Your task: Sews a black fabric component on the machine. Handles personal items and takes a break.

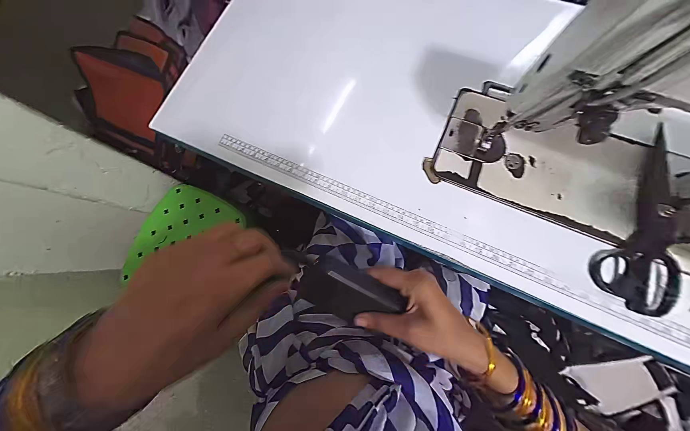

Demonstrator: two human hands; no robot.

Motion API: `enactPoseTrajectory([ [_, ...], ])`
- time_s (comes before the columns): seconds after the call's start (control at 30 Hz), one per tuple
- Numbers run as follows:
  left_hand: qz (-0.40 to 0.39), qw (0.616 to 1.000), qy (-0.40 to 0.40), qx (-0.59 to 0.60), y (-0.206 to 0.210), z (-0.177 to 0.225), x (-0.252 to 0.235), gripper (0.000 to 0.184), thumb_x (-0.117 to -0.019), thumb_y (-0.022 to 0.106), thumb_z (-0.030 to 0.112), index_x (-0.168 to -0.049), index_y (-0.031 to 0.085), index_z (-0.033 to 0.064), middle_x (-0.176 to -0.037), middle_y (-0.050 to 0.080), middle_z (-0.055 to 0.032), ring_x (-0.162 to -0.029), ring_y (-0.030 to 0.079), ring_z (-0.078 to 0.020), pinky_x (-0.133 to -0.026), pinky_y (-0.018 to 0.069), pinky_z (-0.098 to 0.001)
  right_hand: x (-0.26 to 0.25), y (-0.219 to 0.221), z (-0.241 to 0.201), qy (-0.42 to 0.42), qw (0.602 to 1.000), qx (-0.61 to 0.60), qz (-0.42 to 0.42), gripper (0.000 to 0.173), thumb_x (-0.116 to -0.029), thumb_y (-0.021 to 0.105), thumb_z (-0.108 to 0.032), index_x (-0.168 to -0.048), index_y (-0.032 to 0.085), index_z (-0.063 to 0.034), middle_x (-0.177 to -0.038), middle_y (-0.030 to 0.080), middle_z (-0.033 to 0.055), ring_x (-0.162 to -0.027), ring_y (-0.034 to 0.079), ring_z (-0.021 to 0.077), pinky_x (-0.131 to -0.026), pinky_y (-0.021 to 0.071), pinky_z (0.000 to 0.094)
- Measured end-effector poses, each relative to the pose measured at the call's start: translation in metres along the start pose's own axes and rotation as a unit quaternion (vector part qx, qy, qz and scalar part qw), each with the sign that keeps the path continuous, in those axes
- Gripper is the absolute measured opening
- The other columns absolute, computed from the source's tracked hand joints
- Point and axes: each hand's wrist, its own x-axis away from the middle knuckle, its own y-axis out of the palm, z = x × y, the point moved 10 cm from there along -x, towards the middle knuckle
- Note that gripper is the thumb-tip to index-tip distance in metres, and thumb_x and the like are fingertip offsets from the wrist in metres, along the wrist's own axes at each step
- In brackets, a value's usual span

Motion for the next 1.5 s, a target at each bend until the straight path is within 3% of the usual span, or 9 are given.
enactPoseTrajectory([
  [0.1,-0.041,0.988,0.104,0.11,0.026,0.035,0.025,0.022,-0.1024,0.053,0.031,-0.1,0.071,0.0181,-0.092,0.072,-0.0029,-0.084,0.07,-0.0204,-0.063,0.0564,-0.0365,0.026,-0.033,0.03,0.067,0.961,-0.258,0.073,0.034,-0.0862,0.079,-0.018,-0.117,0.068,-0.0095,-0.104,0.075,-0.0086,-0.096,0.071,0.0007,-0.087,0.0605,0.0227],
  [0.27,-0.105,0.918,0.191,0.333,0.102,0.075,0.043,0.021,-0.1045,0.055,0.023,-0.119,0.068,0.0149,-0.099,0.072,-0.008,-0.091,0.071,-0.0202,-0.074,0.0588,-0.033,0.056,-0.05,0.022,0.064,0.914,-0.376,0.141,0.043,-0.0858,0.081,-0.02,-0.125,0.065,-0.0242,-0.111,0.076,-0.0082,-0.1,0.072,0.0043,-0.09,0.0605,0.0244],
  [0.47,-0.206,0.913,0.102,0.337,0.134,0.061,0.047,0.024,-0.0912,0.069,0.022,-0.109,0.063,0.0074,-0.083,0.07,-0.008,-0.071,0.071,-0.0245,-0.059,0.0574,-0.046,0.044,-0.029,0.002,0.049,0.882,-0.449,0.136,0.039,-0.0966,0.07,-0.031,-0.133,0.059,-0.0204,-0.117,0.073,-0.0006,-0.109,0.071,0.0118,-0.099,0.0578,0.0326],
  [0.7,-0.283,0.89,0.031,0.357,0.154,0.043,0.058,0.028,-0.0887,0.076,0.028,-0.084,0.073,0.0013,-0.072,0.07,-0.0116,-0.065,0.069,-0.027,-0.061,0.0554,-0.0519,0.016,0.026,-0.021,-0.008,0.907,-0.418,0.042,0.046,-0.0971,0.067,-0.011,-0.137,0.045,-0.0114,-0.125,0.067,-0.0116,-0.116,0.064,0.0014,-0.103,0.0545,0.0261],
  [0.9,-0.229,0.881,0.026,0.412,0.154,0.023,0.052,0.014,-0.0935,0.064,0.008,-0.091,0.07,-0.004,-0.075,0.071,-0.0132,-0.071,0.07,-0.0224,-0.068,0.0565,-0.0439,0.01,0.051,-0.024,-0.011,0.916,-0.401,0.035,0.051,-0.0895,0.074,-0.004,-0.134,0.05,-0.0115,-0.125,0.068,-0.013,-0.116,0.065,0.0009,-0.102,0.0555,0.025],
  [1.03,-0.22,0.916,-0.001,0.336,0.164,0.019,0.051,0.02,-0.0873,0.073,0.018,-0.086,0.07,-0.0023,-0.076,0.069,-0.017,-0.074,0.07,-0.0331,-0.065,0.0549,-0.0561,0.01,0.047,-0.021,-0.027,0.936,-0.348,0.054,0.055,-0.0881,0.076,-0.008,-0.136,0.052,-0.0151,-0.126,0.067,-0.0163,-0.117,0.064,-0.0008,-0.102,0.0559,0.0231],
  [1.23,-0.239,0.901,-0.038,0.359,0.151,0.015,0.043,0.042,-0.0928,0.068,0.02,-0.123,0.062,-0.0091,-0.114,0.068,-0.0285,-0.105,0.067,-0.0438,-0.084,0.0528,-0.0607,0.002,0.081,-0.023,-0.056,0.914,-0.4,-0.038,0.052,-0.0865,0.078,-0.007,-0.132,0.052,-0.0132,-0.125,0.063,-0.0151,-0.119,0.059,-0.0038,-0.103,0.052,0.0216],
  [1.37,-0.097,0.918,0.034,0.382,0.189,0.007,0.053,0.028,-0.0991,0.05,0.013,-0.105,0.067,-0.0094,-0.096,0.07,-0.0279,-0.089,0.071,-0.0439,-0.074,0.0549,-0.0599,0.007,0.106,-0.022,-0.078,0.903,-0.4,-0.134,0.043,-0.0888,0.072,-0.003,-0.126,0.052,-0.0087,-0.126,0.067,-0.0014,-0.122,0.062,0.0061,-0.106,0.0512,0.0281],
  [1.5,-0.201,0.888,-0.012,0.414,0.183,0.006,0.05,0.029,-0.0993,0.053,0.02,-0.105,0.068,-0.004,-0.088,0.07,-0.019,-0.081,0.069,-0.0296,-0.072,0.0544,-0.0499,0.011,0.105,-0.014,-0.067,0.915,-0.372,-0.144,0.037,-0.0882,0.071,-0.001,-0.119,0.053,-0.0105,-0.123,0.07,-0.0015,-0.12,0.064,0.0063,-0.105,0.0519,0.0267],
])
